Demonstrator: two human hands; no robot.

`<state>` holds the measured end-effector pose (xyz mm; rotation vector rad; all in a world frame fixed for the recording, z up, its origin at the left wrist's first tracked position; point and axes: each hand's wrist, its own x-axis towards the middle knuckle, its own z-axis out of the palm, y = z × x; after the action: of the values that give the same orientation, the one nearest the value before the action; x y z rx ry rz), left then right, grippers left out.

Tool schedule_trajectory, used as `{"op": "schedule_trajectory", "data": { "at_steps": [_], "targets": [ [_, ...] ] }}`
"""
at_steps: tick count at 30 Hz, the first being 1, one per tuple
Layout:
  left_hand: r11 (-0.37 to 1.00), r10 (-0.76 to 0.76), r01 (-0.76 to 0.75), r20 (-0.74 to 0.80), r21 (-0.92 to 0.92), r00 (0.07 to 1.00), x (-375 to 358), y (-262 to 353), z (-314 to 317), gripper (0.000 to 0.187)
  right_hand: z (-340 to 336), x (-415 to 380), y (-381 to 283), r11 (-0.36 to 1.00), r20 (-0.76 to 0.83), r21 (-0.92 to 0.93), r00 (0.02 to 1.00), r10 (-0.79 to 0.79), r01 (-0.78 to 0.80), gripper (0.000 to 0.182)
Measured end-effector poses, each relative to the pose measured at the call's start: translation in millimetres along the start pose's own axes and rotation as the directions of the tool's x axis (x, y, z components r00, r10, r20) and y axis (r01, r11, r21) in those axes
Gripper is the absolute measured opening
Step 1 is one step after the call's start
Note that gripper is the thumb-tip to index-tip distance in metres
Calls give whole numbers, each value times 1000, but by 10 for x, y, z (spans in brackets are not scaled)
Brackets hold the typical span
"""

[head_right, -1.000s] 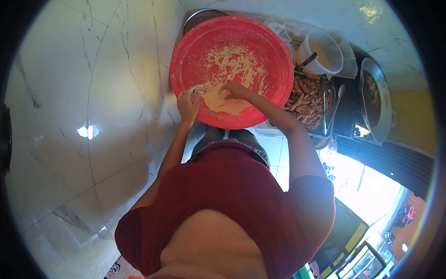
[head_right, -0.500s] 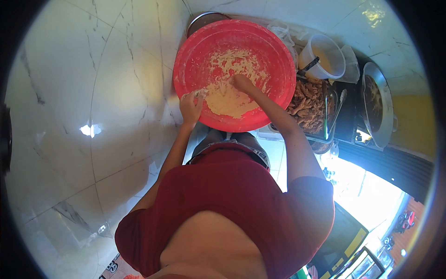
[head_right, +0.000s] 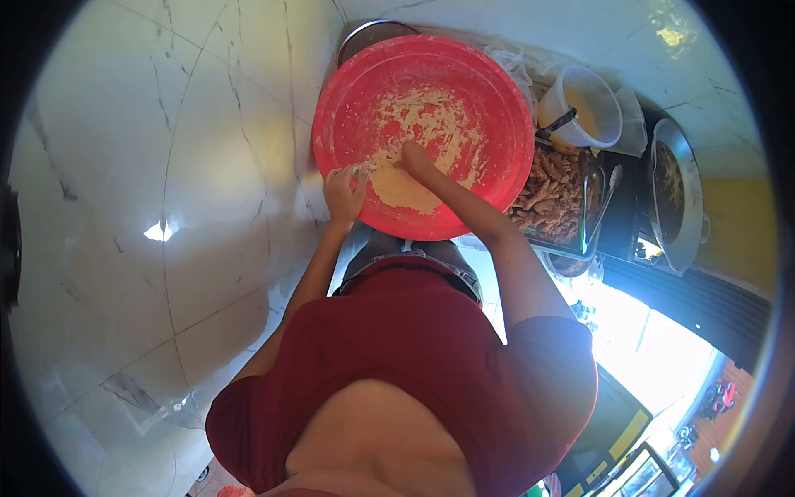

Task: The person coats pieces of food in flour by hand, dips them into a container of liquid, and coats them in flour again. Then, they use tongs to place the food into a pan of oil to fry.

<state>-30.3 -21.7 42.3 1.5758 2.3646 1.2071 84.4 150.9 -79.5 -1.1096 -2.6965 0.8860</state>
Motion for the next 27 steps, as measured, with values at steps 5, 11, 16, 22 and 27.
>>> {"op": "schedule_trajectory", "data": {
  "at_steps": [5,11,16,22,27],
  "targets": [
    [999,19,-20,-21,-26,1000,28,45,-28,23,-197,100,290,976,123,212,992,31,-56,36],
    [999,33,-33,-29,6,999,22,-1,17,24,-363,74,326,961,-19,271,998,59,-52,30],
    [998,53,-52,-35,18,998,12,-36,31,22,-299,-54,80,965,-95,166,978,-188,201,31],
    [999,47,-47,-27,-16,999,11,-52,27,21,-300,41,109,968,36,238,997,68,-75,28],
    [998,40,-41,-38,-39,998,2,-36,18,21,-244,145,565,934,-77,338,986,150,-116,25]
  ]
}}
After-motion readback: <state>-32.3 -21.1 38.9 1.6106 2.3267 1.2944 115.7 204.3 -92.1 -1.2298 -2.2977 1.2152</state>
